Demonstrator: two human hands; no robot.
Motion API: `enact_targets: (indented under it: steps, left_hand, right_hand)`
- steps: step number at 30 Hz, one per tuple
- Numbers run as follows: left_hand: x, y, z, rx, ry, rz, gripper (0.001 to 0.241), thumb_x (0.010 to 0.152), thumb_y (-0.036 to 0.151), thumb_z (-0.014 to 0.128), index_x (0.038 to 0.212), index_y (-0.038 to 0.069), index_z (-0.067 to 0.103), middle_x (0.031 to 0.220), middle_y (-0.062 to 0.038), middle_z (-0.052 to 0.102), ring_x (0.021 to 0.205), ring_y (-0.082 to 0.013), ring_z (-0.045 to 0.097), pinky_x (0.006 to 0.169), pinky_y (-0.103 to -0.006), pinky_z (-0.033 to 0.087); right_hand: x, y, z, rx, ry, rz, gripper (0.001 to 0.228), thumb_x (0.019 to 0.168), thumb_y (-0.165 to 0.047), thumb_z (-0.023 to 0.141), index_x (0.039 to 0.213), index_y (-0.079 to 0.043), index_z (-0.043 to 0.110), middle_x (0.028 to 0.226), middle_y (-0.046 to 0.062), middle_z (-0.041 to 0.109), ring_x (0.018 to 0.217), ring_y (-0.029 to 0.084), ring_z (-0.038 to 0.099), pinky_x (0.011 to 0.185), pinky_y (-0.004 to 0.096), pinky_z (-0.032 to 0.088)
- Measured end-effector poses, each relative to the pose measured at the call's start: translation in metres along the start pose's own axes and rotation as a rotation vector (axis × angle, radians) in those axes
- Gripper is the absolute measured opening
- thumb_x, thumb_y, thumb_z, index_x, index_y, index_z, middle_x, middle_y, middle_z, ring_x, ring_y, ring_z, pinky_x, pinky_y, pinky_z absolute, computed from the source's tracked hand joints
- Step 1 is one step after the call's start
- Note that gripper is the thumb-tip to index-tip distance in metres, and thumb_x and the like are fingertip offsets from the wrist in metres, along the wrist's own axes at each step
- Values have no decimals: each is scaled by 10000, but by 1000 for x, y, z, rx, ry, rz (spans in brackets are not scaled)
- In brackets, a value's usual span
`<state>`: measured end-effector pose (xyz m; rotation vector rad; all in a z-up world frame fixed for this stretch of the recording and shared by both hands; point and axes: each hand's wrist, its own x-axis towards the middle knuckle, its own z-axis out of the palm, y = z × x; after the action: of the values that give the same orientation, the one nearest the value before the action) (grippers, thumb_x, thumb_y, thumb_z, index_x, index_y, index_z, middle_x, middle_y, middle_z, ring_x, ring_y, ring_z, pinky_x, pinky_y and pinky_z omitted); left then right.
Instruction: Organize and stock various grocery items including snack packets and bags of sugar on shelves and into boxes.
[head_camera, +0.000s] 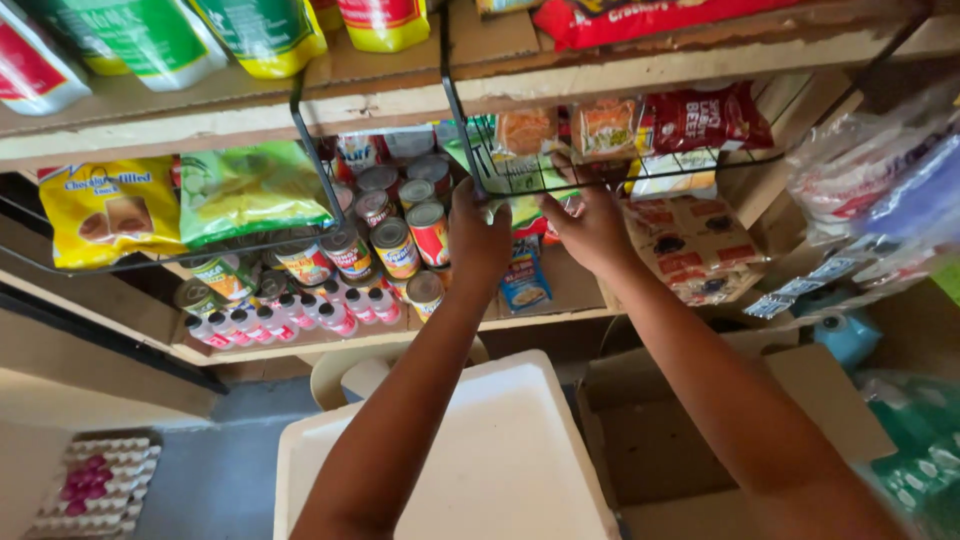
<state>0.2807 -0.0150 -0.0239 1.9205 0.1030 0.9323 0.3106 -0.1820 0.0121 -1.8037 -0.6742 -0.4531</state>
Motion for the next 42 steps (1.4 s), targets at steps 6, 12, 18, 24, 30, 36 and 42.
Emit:
enact_targets:
  steps: [6,12,18,24,30,36,42]
  left_hand:
    - [-80,59,-71,-265,-181,-428,720,801,202,885,1362,39,464,1151,-58,553,998,-186,623,819,-361,576]
    - [-141,71,-117,-723,-464,-882,614,823,160,814,1366,18,563,1248,-69,702,1138,-157,652,966,-293,514]
    - [-176,72,-135,-637,-572,-754,577,855,128,804,1356,-37,569,1226,-143,696,1075,-192,664,936,-340,545]
    - [-181,90,-155,-530,-641,-623,804,764,167,866,1427,-1,443,1256,-112,687,1140,-181,660,970,-337,544]
    - [-177,110,-169,-587,-547,-687,672,803,189,844,1365,-14,537,1204,-121,716,1091,-196,684,948,-351,559]
    - [-191,104,-175,-656,-480,-626,545,834,118,813,1301,-18,567,1144,-123,721,1042,-198,676,906,-348,572]
    - [-194,125,-189,-620,-506,-604,645,778,136,852,1308,28,502,1145,-90,711,1064,-169,680,919,-340,564]
  right_hand:
    - [-79,-36,-22,380,-77,367,316,899,-150,796,1180,-67,677,1057,56,698,996,178,660,908,368,564]
    - [-161,-48,-25,705,-109,634,505,800,-84,809,1256,-35,599,1170,80,682,1121,212,637,987,381,515]
    - [-198,-64,-30,1000,-270,813,588,832,-185,763,1374,-91,553,1287,41,668,1198,169,619,1005,362,499]
    - [-215,-70,-28,920,-254,886,497,873,-146,772,1314,-11,586,1154,41,714,1040,178,663,881,378,535]
    - [-223,-99,-23,737,-216,682,573,834,-70,795,1350,-34,550,1218,48,675,1137,161,630,996,345,504]
    - [-225,-115,-26,954,-326,639,593,824,-41,775,1361,-27,523,1288,50,665,1224,180,618,1068,355,485]
    - [-231,-107,-21,947,-179,725,399,896,-52,758,1259,-28,593,1172,71,701,1082,178,657,971,363,527]
